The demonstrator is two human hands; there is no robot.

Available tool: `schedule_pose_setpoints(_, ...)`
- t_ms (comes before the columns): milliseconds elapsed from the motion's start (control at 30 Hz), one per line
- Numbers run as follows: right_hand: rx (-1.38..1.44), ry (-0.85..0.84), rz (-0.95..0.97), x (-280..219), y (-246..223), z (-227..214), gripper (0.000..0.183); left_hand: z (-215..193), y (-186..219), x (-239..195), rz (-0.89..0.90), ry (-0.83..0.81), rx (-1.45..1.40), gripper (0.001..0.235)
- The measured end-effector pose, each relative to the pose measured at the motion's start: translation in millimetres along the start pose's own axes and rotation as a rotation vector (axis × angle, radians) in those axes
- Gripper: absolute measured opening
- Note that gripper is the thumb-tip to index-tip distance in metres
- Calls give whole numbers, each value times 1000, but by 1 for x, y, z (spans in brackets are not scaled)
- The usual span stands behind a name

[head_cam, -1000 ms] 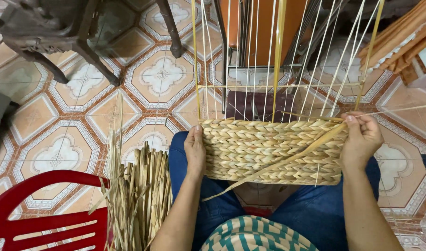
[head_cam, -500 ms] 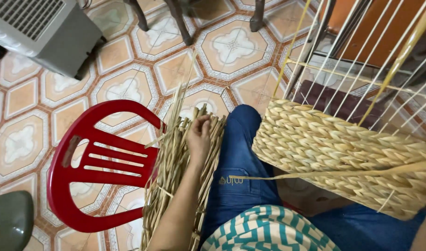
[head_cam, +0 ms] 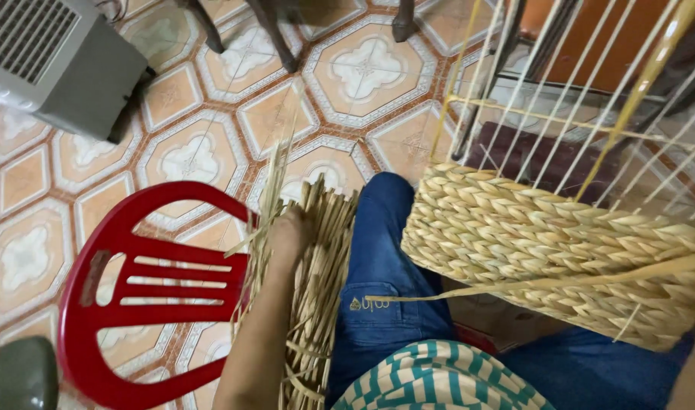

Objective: The person sits on the floor weaving a water hyacinth basket on a wooden frame, threading and tightening woven strands around the rim and pulling new strands from a pile beside them to continue the weave.

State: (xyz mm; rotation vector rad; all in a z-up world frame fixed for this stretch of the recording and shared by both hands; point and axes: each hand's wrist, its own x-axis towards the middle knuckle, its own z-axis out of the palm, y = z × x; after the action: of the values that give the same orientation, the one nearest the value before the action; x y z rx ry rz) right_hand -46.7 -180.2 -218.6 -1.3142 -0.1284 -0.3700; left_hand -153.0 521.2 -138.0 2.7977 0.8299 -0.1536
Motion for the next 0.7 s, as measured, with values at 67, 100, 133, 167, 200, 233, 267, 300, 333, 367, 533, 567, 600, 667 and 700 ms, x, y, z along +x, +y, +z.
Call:
schedule_pose_setpoints(67,-18,51,-35,2,-2,17,15,-4,-5,16,161,137,-128,27)
schedule_pose_setpoints(100,-39,88,-53,-24,-19,6,14,-10,-1,24,149,159,-437,20)
schedule_pose_setpoints(133,-59,124,-70,-22,-50,2,14,-17,5,33,126,163,-747,15)
schedule_pose_setpoints(167,-87,170,-88,-18,-80,25,14,-45,32,18,171,128,-754,15)
schedule_pose_setpoints(200,-225,209,-65,-17,-109,53,9,-74,57,3,258,209,-938,12)
schedule_pose_setpoints(233,-353,245,-38,-15,-137,87,9,-106,78,-11,335,289,-1126,10)
schedule_pose_setpoints(267,-375,288,-50,-17,-148,91,9,-123,108,-23,372,253,-1137,10)
schedule_pose_setpoints(300,-400,267,-45,-15,-157,97,11,-141,134,-37,449,363,-1048,12)
schedule_pose_setpoints(333,-424,246,-38,-13,-165,105,14,-161,156,-52,525,475,-959,14)
schedule_pose_setpoints(367,-433,268,-49,-14,-168,107,14,-170,188,-73,547,463,-970,14)
schedule_pose_setpoints(533,-823,345,-170,-14,-163,114,10,-155,331,-154,1278,37,-917,16)
schedule_pose_setpoints(567,-822,351,-175,-15,-162,113,10,-140,356,-165,1286,39,-916,16)
schedule_pose_setpoints(600,-733,356,-148,-16,-159,113,9,-126,382,-177,1253,-166,-908,17)
schedule_pose_setpoints(667,-646,366,-129,-16,-156,110,9,-99,426,-190,1224,-368,-894,18)
schedule_pose_setpoints(700,-639,370,-124,-19,-155,107,8,-85,442,-194,1201,-348,-888,17)
